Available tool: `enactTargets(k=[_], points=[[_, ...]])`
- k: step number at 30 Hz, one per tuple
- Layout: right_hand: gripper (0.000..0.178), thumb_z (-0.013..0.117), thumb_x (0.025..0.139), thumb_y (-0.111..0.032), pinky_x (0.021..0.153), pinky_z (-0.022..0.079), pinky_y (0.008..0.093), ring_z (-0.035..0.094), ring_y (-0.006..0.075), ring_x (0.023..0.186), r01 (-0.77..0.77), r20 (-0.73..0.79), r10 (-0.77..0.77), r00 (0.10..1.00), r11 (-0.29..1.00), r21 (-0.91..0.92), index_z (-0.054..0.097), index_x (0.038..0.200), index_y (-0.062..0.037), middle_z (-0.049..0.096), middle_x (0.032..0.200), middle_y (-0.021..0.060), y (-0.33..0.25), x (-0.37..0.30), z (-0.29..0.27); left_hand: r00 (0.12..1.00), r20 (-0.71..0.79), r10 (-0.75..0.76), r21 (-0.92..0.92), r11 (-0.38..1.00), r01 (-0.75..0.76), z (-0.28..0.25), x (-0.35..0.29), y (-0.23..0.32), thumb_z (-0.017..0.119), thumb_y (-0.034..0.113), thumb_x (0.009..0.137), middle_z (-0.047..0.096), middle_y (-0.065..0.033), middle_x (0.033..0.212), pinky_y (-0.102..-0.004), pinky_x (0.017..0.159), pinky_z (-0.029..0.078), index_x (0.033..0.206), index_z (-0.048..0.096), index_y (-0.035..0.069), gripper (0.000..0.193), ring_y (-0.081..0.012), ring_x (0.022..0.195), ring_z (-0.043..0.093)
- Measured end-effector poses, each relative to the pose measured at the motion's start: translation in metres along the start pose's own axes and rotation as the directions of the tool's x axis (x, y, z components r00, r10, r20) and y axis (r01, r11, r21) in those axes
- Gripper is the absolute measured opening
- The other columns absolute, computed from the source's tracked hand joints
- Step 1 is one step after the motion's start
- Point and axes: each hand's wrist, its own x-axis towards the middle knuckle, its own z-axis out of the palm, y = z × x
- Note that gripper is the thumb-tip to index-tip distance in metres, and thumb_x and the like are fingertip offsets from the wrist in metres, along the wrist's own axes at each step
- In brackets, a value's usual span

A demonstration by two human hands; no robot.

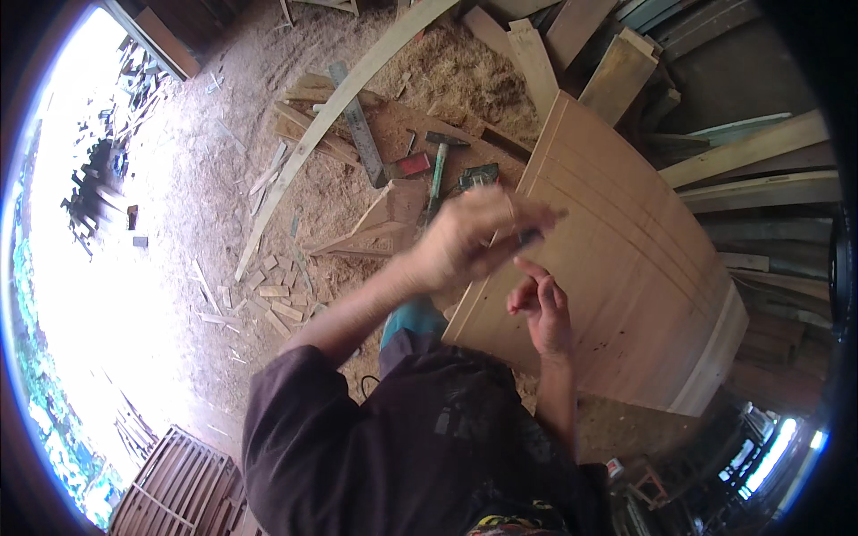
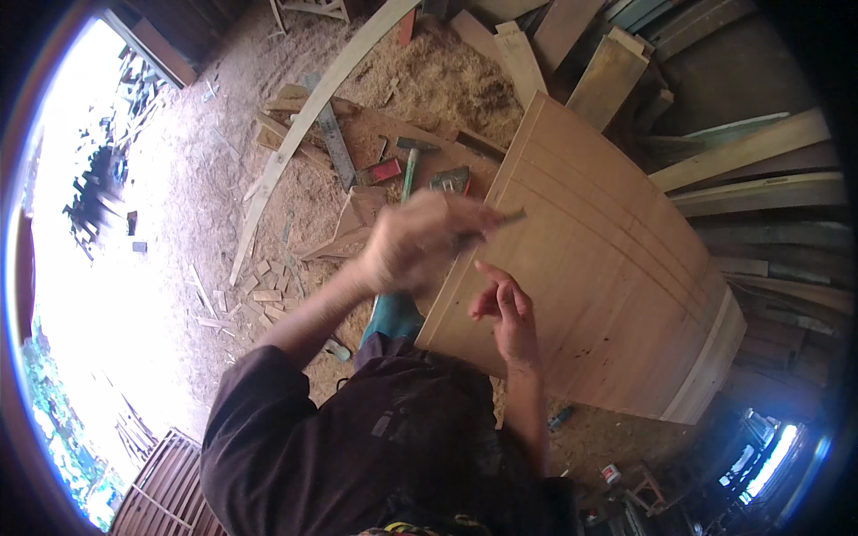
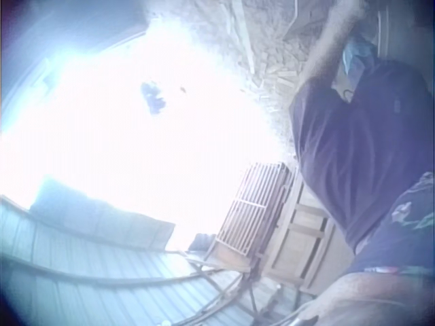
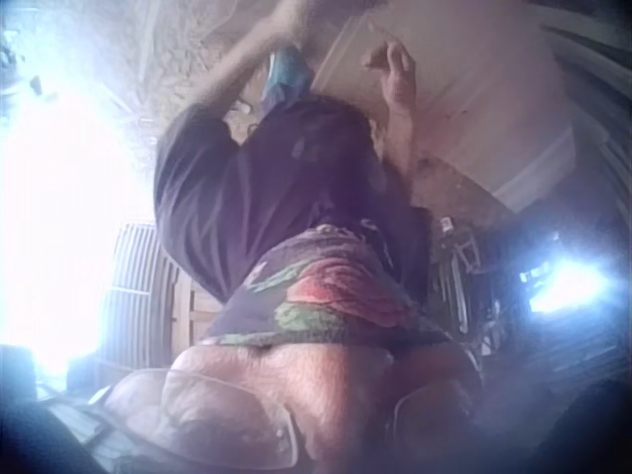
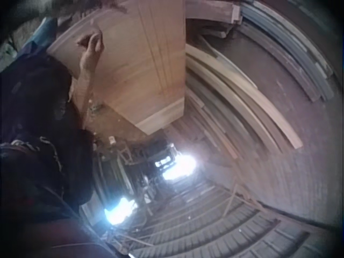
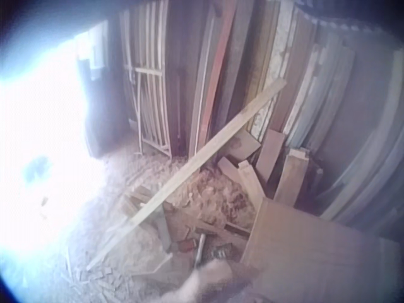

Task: The person uses a jigsaw to cut a curved edge on a large wooden panel, then flips the panel and marks lines along its length with a pencil and straightedge. The person also uses a hammer to remove a small piece of wood.

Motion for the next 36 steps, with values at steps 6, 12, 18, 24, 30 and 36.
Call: enactTargets(k=[6,12,18,24,30,36], points=[[0.045,0.057,0.111,-0.045,0.061,0.041,0.0264,0.045,0.0071,0.063,-0.150,0.091,0.121,0.988,0.863,0.483,0.066,0.132,-0.0061,0.049,0.076,-0.0057,-0.032,0.010,0.042,0.991,-0.120,0.063,0.069,0.996,-0.055,0.035,-0.059,-0.006,0.080,0.005,0.084,0.074,-0.0059,0.129,-0.0431,0.097,0.053,0.121,0.076,0.013,0.038,-0.0279,0.117,0.069],[0.036,0.057,0.112,-0.041,0.060,0.039,0.0259,0.046,0.0070,0.062,-0.021,-0.102,0.071,0.992,0.905,0.426,0.070,0.121,-0.0093,0.047,0.070,-0.0058,-0.020,0.000,0.013,0.983,-0.172,-0.064,0.253,0.961,0.107,-0.042,-0.094,-0.020,0.080,0.002,0.082,0.066,-0.0180,0.141,-0.0445,0.102,0.054,0.131,0.071,0.007,0.051,-0.0351,0.124,0.066],[0.028,0.063,0.110,-0.034,0.060,0.042,0.0264,0.051,0.0100,0.065,0.025,-0.360,0.107,0.927,0.939,0.343,0.071,0.114,-0.0076,0.054,0.073,-0.0034,0.011,-0.029,-0.036,0.696,-0.687,-0.209,0.375,0.718,0.586,-0.225,-0.207,-0.196,0.071,0.000,0.087,0.043,-0.0252,0.159,-0.0456,0.110,0.049,0.163,0.033,0.005,0.085,-0.0382,0.139,0.051],[0.029,0.063,0.110,-0.032,0.058,0.046,0.0277,0.058,0.0118,0.063,0.042,-0.487,0.056,0.872,0.981,0.188,0.069,0.107,-0.0043,0.061,0.074,0.0003,0.036,-0.063,-0.055,0.620,-0.506,-0.599,0.565,0.313,0.763,-0.278,-0.243,-0.290,0.078,0.018,0.083,0.047,-0.0312,0.154,-0.0509,0.123,0.035,0.165,0.029,0.006,0.096,-0.0477,0.146,0.043],[0.031,0.061,0.111,-0.032,0.058,0.048,0.0260,0.059,0.0093,0.062,-0.028,-0.536,0.024,0.844,1.000,0.001,0.069,0.109,-0.0026,0.063,0.073,0.0007,0.062,-0.090,-0.057,0.755,-0.430,-0.495,0.734,0.296,0.612,-0.315,-0.260,-0.340,0.074,0.040,0.099,0.062,-0.0279,0.139,-0.0490,0.108,0.047,0.144,0.053,0.002,0.063,-0.0453,0.134,0.057],[0.032,0.060,0.111,-0.031,0.060,0.048,0.0253,0.058,0.0071,0.065,-0.031,-0.528,-0.085,0.845,0.978,-0.208,0.071,0.104,-0.0019,0.062,0.072,-0.0004,0.057,-0.099,-0.066,0.786,-0.473,-0.398,0.663,0.426,0.616,-0.284,-0.246,-0.280,0.062,0.037,0.108,0.049,-0.0271,0.157,-0.0489,0.120,0.040,0.158,0.040,0.000,0.066,-0.0404,0.146,0.048]])
